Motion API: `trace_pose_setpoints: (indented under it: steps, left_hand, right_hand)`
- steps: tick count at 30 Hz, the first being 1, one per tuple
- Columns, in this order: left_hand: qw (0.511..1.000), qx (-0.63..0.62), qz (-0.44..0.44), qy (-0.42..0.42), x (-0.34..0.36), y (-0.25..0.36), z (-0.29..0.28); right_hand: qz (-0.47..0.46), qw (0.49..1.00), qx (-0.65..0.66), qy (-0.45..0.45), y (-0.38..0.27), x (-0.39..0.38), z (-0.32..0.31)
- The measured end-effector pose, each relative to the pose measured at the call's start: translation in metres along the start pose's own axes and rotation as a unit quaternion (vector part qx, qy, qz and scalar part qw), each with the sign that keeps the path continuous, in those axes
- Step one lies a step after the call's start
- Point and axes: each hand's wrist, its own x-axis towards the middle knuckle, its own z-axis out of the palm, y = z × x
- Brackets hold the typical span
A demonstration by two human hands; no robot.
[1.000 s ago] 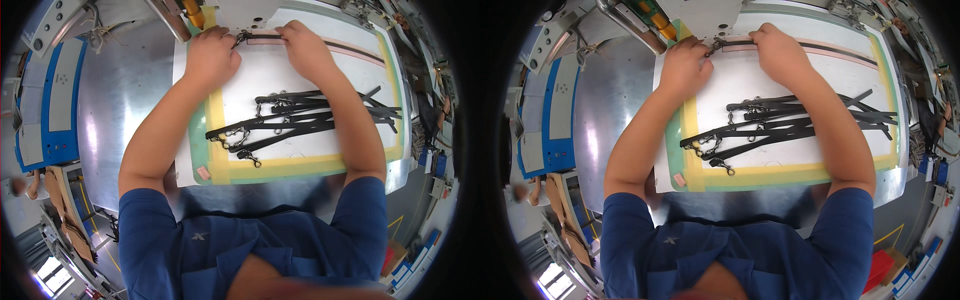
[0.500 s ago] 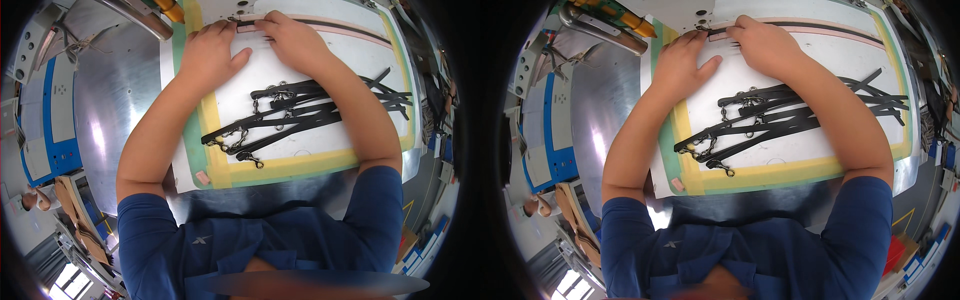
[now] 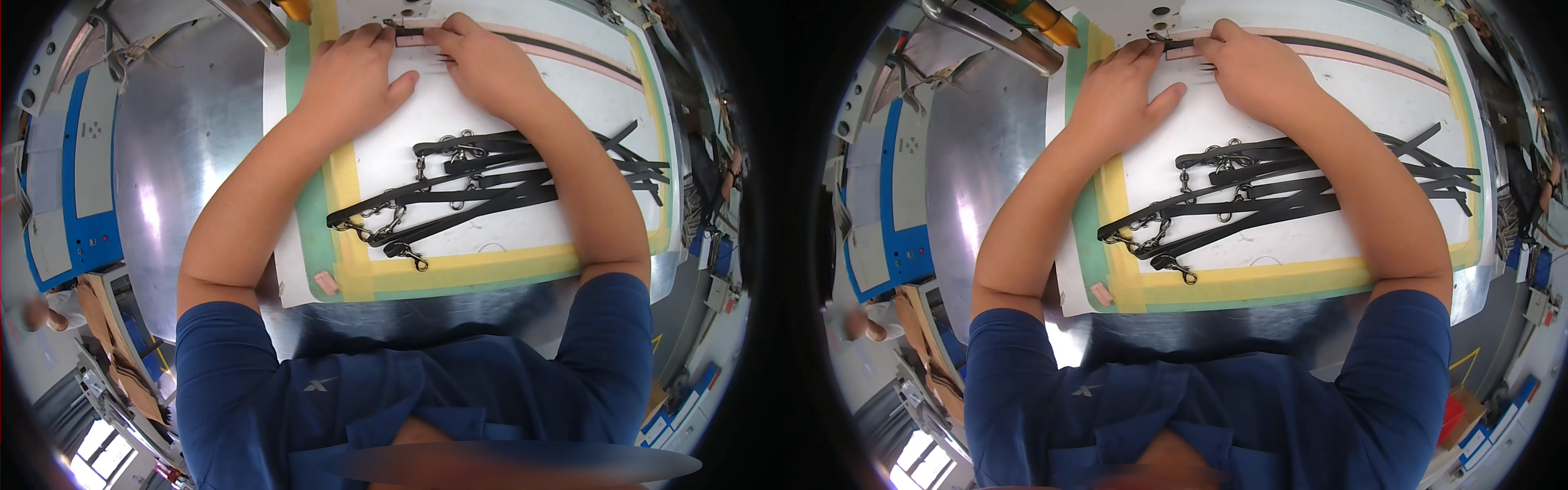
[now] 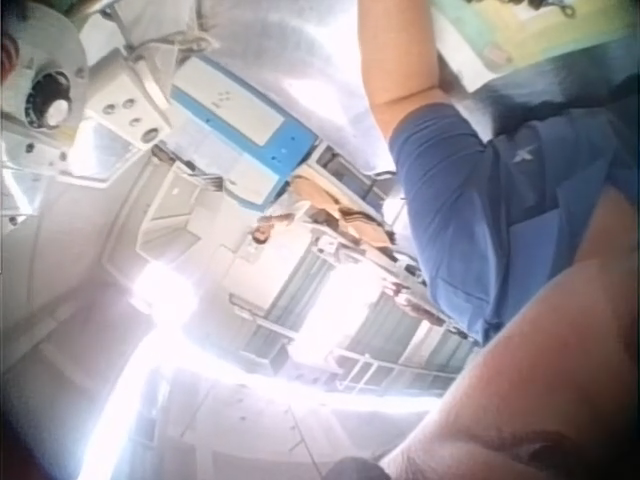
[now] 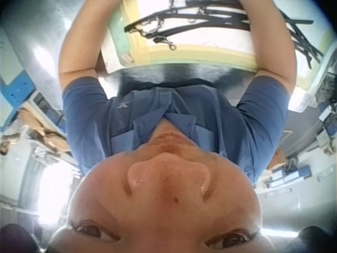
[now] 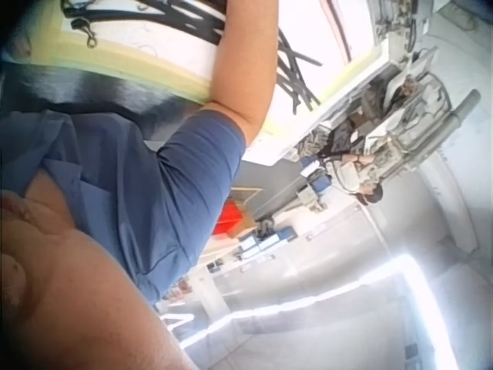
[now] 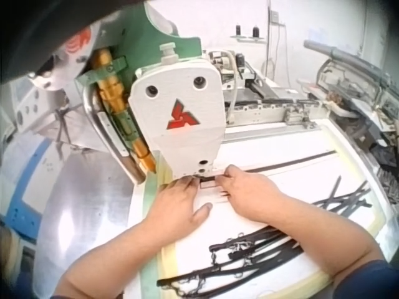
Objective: The recorder uses a sewing machine to process leather straps, feeding them through the machine and organizing finished pieces.
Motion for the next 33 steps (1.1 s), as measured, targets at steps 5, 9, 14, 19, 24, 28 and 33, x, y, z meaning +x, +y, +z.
trace_pose_setpoints:
  steps: [5, 9, 14, 19, 24, 28, 33]
  left_hand:
    - [1.000, 0.015, -0.008, -0.025, -0.001, 0.003, -0.004]
    - [1.000, 0.028, -0.005, -0.011, -0.001, 0.003, 0.001]
    - [0.999, 0.046, -0.010, -0.014, -0.001, 0.003, 0.003]
    - [0.998, 0.055, -0.018, -0.001, -0.001, 0.007, 0.006]
    - [0.998, 0.060, -0.011, 0.034, -0.004, 0.007, 0.012]
    - [0.998, 0.053, -0.033, 0.011, -0.002, 0.012, 0.010]
    - [0.997, 0.059, -0.023, 0.044, -0.005, 0.011, 0.012]
  right_hand:
    - [-0.003, 1.000, 0.002, -0.007, -0.001, 0.001, -0.002]
    - [-0.001, 1.000, 0.007, -0.002, 0.001, 0.000, 0.001]
    - [-0.004, 1.000, 0.009, 0.009, -0.002, 0.001, 0.000]
    - [-0.010, 1.000, 0.001, 0.014, 0.003, 0.000, 0.005]
    - [-0.013, 0.999, -0.012, 0.029, -0.001, 0.001, -0.001]
    - [-0.019, 0.999, -0.018, 0.029, 0.000, 0.000, 0.001]
    - [-0.005, 1.000, -0.023, 0.018, -0.004, 0.003, 0.001]
